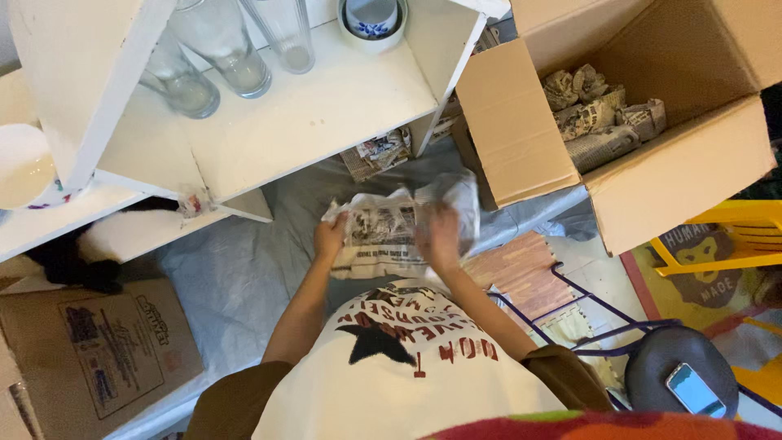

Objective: The person kneels on a plastic-covered floor and crumples sheets of newspaper by hand, placing each ball into an open cardboard box already filled with crumpled paper. They briefly handle a glass and a cup on a nearby white shelf before returning to crumpling newspaper.

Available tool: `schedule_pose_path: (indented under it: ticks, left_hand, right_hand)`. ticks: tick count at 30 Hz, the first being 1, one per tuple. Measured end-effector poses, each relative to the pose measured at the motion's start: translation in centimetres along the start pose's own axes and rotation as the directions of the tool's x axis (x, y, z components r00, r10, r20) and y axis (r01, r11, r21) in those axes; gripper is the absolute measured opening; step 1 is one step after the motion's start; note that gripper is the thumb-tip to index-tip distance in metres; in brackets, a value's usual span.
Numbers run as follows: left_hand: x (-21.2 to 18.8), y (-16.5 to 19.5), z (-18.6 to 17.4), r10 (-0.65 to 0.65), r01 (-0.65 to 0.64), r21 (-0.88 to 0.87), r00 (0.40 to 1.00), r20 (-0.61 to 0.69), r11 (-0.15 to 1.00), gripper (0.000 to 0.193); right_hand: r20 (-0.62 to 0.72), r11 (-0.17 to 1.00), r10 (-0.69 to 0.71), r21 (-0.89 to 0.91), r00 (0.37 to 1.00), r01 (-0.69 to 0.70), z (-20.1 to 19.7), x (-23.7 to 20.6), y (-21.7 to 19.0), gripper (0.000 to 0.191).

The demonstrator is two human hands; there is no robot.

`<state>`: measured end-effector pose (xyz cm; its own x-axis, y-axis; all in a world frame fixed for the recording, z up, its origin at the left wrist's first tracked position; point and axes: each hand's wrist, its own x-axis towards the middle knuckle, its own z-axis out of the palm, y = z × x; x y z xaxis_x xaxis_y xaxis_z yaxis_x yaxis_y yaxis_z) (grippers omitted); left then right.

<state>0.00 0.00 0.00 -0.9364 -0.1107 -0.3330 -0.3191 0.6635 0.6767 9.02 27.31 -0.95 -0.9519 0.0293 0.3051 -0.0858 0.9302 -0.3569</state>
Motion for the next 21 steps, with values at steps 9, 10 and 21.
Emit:
schedule_pose_path:
  ticks: [9, 10, 21]
  left_hand:
    - [-1.8, -2.3, 0.7, 0.143, -0.201, -0.139, 0.929, -0.342, 0.97, 0.081]
    - [-2.1, -2.3, 1.0, 0.186, -0.21, -0.019, 0.9, -0.394, 0.978, 0.084]
    - [-5.6, 0.9, 4.0, 0.467, -0.476, 0.35, 0.877, 0.114, 0.807, 0.07]
  right_hand:
    - [0.428, 0.159, 0.548, 0.79, 0.719, -0.592, -3.0, -2.1, 8.5, 0.044]
    - [0.398, 0.265, 0.532, 0.759, 0.747, -0.594, -3.0, -2.4, 8.4, 0.039]
    - [0.356, 0.849, -0.389, 0.497, 0.849, 0.18, -4.6, 0.2, -2.1, 0.066]
